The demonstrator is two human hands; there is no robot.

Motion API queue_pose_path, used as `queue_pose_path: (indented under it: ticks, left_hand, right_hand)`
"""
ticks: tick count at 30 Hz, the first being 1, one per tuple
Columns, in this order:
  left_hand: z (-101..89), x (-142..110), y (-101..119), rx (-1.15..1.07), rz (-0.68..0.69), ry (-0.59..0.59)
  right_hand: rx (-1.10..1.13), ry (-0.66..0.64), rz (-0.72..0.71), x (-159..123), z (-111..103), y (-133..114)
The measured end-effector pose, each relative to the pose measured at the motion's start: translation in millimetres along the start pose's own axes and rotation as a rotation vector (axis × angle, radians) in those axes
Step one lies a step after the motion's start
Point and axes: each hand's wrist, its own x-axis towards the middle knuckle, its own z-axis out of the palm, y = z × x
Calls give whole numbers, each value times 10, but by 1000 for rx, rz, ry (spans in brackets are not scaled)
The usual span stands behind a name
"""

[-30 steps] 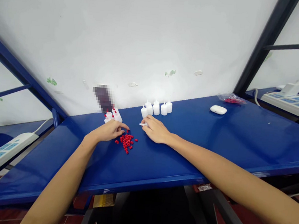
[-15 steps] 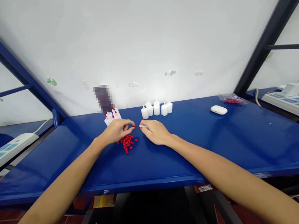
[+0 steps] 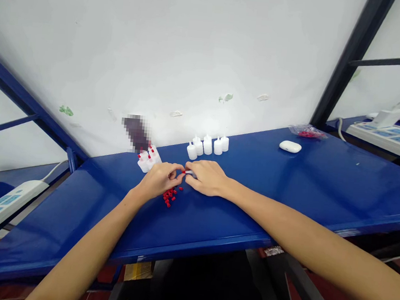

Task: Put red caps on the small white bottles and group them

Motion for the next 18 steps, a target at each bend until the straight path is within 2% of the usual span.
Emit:
queue_pose_path:
  ticks: [3, 5, 8, 12, 15, 18]
  left_hand:
    - [29, -4, 31, 30, 47, -29]
    - [34, 3, 57, 53, 70, -29]
    - [33, 19, 106, 7, 55, -3]
    - [47, 35, 177, -115, -7, 64]
    - [53, 36, 217, -163, -27, 73]
    - [47, 35, 246, -189, -20, 42]
  right_hand:
    - [-63, 17, 28, -7, -20, -30]
    - [-23, 31, 61, -2, -2, -18]
    - [237, 39, 94, 16, 39, 23]
    - [641, 92, 24, 29, 71, 32]
    - [695, 146, 30, 13, 77, 4]
    - [673, 147, 61, -7, 89, -12]
